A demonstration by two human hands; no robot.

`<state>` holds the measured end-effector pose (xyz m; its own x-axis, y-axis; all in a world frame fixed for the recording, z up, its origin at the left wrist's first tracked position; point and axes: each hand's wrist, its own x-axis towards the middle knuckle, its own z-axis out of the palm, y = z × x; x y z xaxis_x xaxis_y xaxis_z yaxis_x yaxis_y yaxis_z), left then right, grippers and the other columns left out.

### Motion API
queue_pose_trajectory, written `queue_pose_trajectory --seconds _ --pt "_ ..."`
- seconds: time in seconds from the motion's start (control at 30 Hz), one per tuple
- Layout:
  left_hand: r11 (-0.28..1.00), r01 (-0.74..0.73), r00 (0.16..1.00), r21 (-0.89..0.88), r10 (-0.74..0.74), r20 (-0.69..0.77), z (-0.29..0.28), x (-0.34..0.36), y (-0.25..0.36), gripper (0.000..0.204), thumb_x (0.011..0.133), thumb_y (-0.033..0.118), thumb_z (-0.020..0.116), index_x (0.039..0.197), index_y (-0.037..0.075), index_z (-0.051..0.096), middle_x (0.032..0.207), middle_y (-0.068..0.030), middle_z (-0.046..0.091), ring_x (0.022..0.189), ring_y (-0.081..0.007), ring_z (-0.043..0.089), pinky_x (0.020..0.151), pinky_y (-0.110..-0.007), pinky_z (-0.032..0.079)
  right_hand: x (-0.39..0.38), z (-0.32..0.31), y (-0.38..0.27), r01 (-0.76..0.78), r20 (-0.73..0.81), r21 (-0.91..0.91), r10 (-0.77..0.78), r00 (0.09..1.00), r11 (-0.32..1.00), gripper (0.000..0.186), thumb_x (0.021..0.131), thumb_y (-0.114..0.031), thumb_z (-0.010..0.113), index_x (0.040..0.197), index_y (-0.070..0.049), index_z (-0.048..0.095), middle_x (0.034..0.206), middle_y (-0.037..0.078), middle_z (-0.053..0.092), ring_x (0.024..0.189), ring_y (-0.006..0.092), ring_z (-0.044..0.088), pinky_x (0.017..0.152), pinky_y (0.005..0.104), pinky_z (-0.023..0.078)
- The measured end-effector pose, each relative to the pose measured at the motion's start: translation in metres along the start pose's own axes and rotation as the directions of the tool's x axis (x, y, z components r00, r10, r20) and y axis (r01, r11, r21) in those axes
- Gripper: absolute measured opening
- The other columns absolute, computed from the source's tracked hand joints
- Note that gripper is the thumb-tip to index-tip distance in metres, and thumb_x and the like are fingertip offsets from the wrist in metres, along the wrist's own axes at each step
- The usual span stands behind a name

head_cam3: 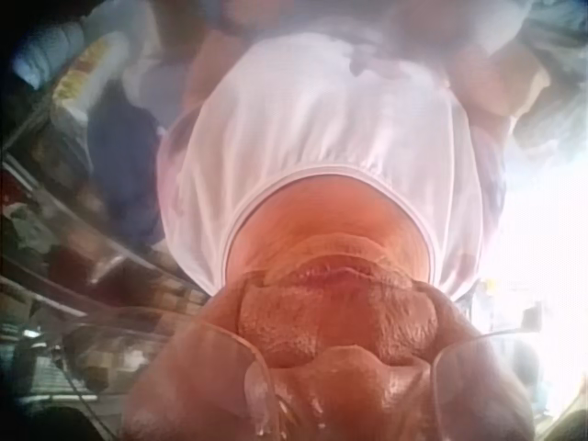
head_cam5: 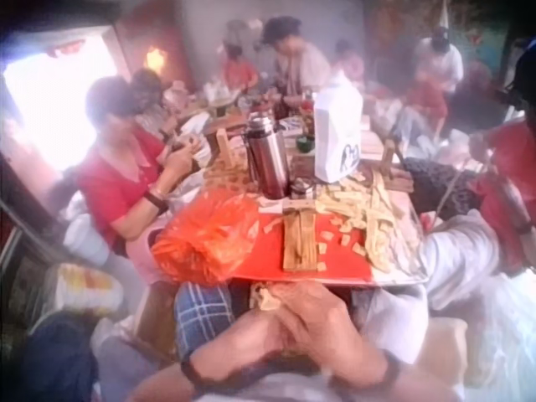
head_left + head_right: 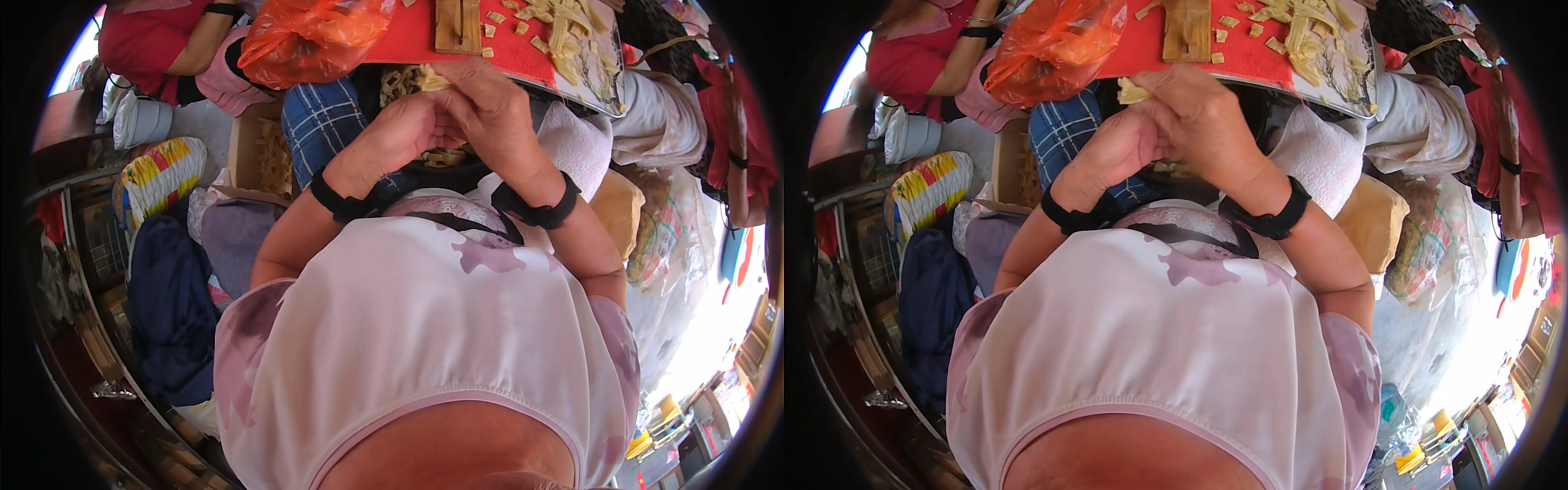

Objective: The person ties pieces of dried bean curd skin into knots by hand, picking them from a tray and placing the finished knots into a bowl.

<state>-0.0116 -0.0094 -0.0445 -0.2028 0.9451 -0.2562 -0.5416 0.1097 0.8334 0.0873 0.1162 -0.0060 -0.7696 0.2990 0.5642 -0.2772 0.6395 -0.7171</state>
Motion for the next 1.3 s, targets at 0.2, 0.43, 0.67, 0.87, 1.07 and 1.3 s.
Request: queue_pose_trajectory --seconds 0.2,0.43,0.67,0.87,1.07,1.3 --pt "0.957 -0.132 0.945 -0.259 0.043 -0.323 0.007 0.004 0.02 0.031 0.092 0.022 0.048 0.109 -0.004 0.053 0.101 -0.0084 0.059 0.092 -0.018 0.058 0.082 -0.031 0.048 -0.016 0.009 -0.005 -0.03 0.143 0.143 0.009 0.99 0.989 0.019 0.083 -0.006 0.06 0.101 0.0 0.061 0.088 0.011 0.064 0.076 0.0195 0.061 0.07 0.0263 0.049" --pt "0.988 0.011 0.995 -0.155 -0.026 -0.092 0.02 0.0 0.02 0.016 0.089 0.016 0.045 0.096 0.006 0.056 0.087 -0.0029 0.056 0.075 -0.0134 0.054 0.067 -0.027 0.044 0.005 -0.006 -0.006 -0.375 0.16 0.476 0.341 0.926 0.795 0.013 0.09 -0.014 0.053 0.09 -0.003 0.059 0.065 0.008 0.056 0.058 0.013 0.056 0.052 0.0249 0.044" --pt "0.105 -0.21 0.717 0.972 0.692 0.08 0.024 0.003 0.022 0.02 0.078 -0.003 0.046 0.095 0.001 0.056 0.083 -0.0112 0.055 0.079 -0.0287 0.053 0.072 -0.035 0.044 0.008 0.002 0.013 -0.395 0.078 0.478 0.41 0.909 0.784 0.02 0.091 -0.02 0.051 0.084 -0.002 0.055 0.069 0.006 0.055 0.053 0.0141 0.053 0.046 0.0258 0.043" --pt "0.06 -0.482 0.459 0.874 0.867 0.193 0.026 0.002 0.03 0.032 0.078 -0.008 0.044 0.107 0.004 0.054 0.094 -0.0133 0.056 0.085 -0.0281 0.057 0.075 -0.031 0.046 0.009 -0.001 -0.007 -0.649 0.623 0.753 0.437 0.649 -0.11 0.019 0.092 -0.02 0.05 0.092 -0.002 0.055 0.071 0.002 0.054 0.052 0.0075 0.046 0.045 0.0188 0.04" --pt "0.486 -0.453 0.662 0.747 0.745 -0.083 0.019 -0.001 0.035 0.021 0.082 -0.005 0.046 0.101 0.002 0.054 0.085 -0.0096 0.059 0.076 -0.0213 0.058 0.069 -0.026 0.046 -0.002 -0.005 -0.006 -0.239 0.183 0.114 0.216 0.959 0.964 0.022 0.087 -0.024 0.056 0.092 -0.002 0.057 0.065 0.012 0.057 0.057 0.0247 0.058 0.051 0.0303 0.043" --pt "0.85 -0.447 0.863 0.28 0.492 -0.113 0.02 -0.008 0.045 0.016 0.088 0.002 0.048 0.103 -0.001 0.051 0.091 -0.0023 0.058 0.078 -0.0062 0.055 0.071 -0.019 0.045 0.009 -0.02 -0.009 -0.272 0.138 0.398 0.236 0.962 0.876 0.019 0.084 -0.017 0.062 0.096 -0.002 0.064 0.076 0.006 0.064 0.063 0.0149 0.06 0.058 0.0244 0.046"
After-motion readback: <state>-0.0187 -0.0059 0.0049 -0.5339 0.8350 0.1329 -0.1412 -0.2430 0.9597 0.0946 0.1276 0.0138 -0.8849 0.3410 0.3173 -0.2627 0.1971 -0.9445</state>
